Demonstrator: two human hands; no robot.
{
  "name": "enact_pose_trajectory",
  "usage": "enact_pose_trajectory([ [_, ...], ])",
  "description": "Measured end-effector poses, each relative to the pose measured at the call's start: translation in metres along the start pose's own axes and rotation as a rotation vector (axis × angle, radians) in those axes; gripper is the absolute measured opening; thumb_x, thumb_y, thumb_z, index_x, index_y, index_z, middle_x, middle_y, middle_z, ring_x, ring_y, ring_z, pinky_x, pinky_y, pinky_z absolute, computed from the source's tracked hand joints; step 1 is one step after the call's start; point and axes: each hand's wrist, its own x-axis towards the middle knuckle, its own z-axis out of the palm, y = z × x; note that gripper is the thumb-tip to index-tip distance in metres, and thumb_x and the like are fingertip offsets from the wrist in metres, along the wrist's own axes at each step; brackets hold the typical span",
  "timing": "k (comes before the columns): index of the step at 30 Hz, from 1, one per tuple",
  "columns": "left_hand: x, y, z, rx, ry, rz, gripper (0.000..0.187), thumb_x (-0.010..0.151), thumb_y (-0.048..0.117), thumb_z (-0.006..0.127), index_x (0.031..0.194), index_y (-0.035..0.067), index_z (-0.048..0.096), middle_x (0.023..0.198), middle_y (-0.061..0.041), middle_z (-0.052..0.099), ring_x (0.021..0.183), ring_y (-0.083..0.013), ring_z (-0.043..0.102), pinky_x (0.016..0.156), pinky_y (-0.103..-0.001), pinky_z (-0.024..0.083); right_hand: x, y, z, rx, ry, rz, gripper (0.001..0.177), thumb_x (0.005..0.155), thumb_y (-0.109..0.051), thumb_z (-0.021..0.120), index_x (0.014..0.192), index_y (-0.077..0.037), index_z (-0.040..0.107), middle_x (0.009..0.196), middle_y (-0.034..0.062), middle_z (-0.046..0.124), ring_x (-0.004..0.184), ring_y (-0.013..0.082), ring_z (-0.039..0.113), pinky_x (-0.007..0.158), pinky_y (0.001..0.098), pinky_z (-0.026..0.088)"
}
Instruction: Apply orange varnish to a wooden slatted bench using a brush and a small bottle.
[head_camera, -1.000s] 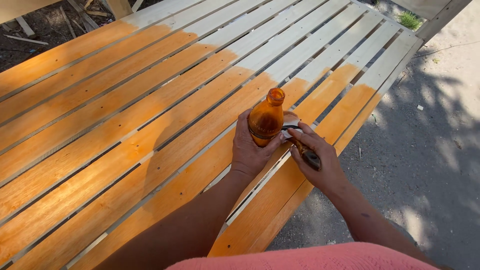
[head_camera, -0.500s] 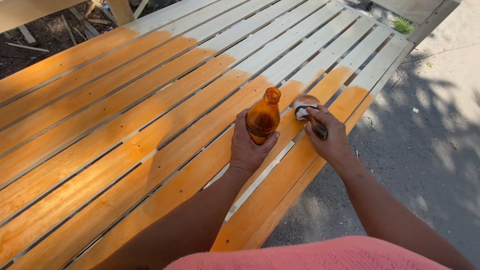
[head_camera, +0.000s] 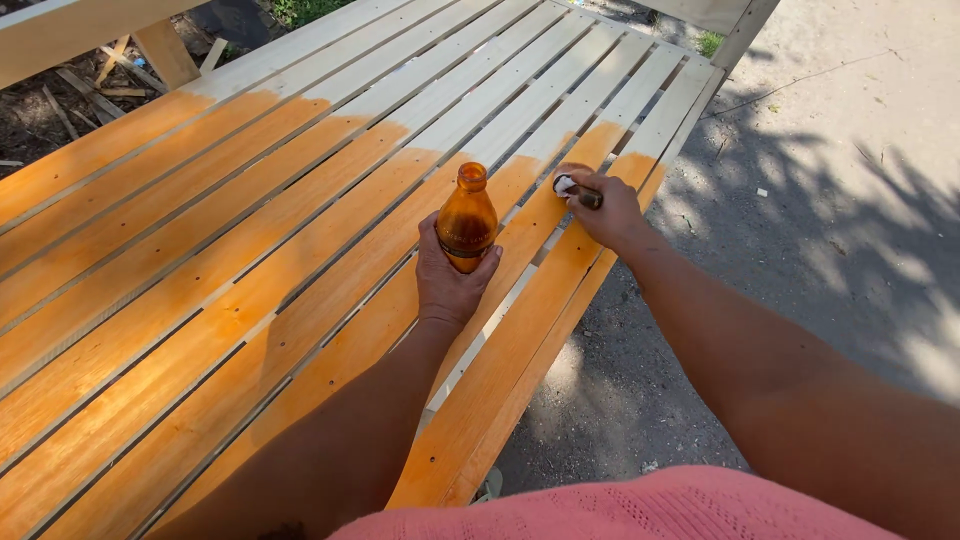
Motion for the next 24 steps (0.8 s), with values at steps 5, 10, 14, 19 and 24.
enact_pose_trajectory([
  [5, 0.017, 0.000, 0.003, -0.030, -0.023, -0.039, 0.072, 0.081, 0.021, 0.087, 0.133, 0.012, 0.037, 0.125, -0.012, 0.062, 0.115, -0.0238, 0.067, 0.099, -0.037, 0.057, -0.108, -0.079, -0.013, 0.059, -0.075, -0.145, 0.048, 0.087, -0.018, 0.074, 0.134, -0.012, 0.068, 0.142, 0.0210, 0.060, 0.120, 0.0337, 0.067, 0.098, 0.0398, 0.055],
  [10, 0.030, 0.018, -0.009, -0.166, -0.075, -0.230, 0.069, 0.077, 0.018, 0.085, 0.128, 0.012, 0.040, 0.121, -0.010, 0.063, 0.111, -0.0223, 0.068, 0.088, -0.037, 0.062, -0.162, -0.142, -0.037, 0.116, -0.283, -0.180, 0.046, 0.089, -0.022, 0.072, 0.134, -0.015, 0.066, 0.148, 0.0162, 0.058, 0.119, 0.0311, 0.068, 0.099, 0.0405, 0.054],
  [14, 0.039, 0.017, -0.039, 0.018, -0.016, -0.162, 0.073, 0.072, 0.021, 0.088, 0.127, 0.011, 0.042, 0.123, -0.015, 0.061, 0.111, -0.0277, 0.067, 0.093, -0.042, 0.057, -0.143, -0.137, -0.053, 0.836, -0.284, 0.420, 0.043, 0.096, -0.034, 0.061, 0.131, -0.009, 0.066, 0.122, 0.0191, 0.074, 0.110, 0.0333, 0.073, 0.095, 0.0425, 0.058],
  [19, 0.055, 0.037, -0.080, 0.428, -0.165, -0.258, 0.082, 0.064, 0.028, 0.090, 0.130, 0.015, 0.043, 0.122, -0.015, 0.056, 0.113, -0.0319, 0.063, 0.094, -0.046, 0.053, -0.109, -0.155, -0.064, 1.437, -0.004, 0.569, 0.044, 0.099, -0.040, 0.053, 0.118, -0.001, 0.059, 0.107, 0.0181, 0.068, 0.106, 0.0392, 0.073, 0.096, 0.0441, 0.056],
  [24, 0.071, 0.063, -0.105, 0.755, -0.331, -0.309, 0.083, 0.065, 0.026, 0.091, 0.134, 0.027, 0.044, 0.133, -0.010, 0.049, 0.127, -0.0365, 0.051, 0.099, -0.065, 0.042, -0.097, -0.170, -0.046, 1.502, -0.024, 0.454, 0.040, 0.097, -0.038, 0.057, 0.119, -0.004, 0.056, 0.109, 0.0132, 0.066, 0.106, 0.0396, 0.074, 0.097, 0.0448, 0.062],
])
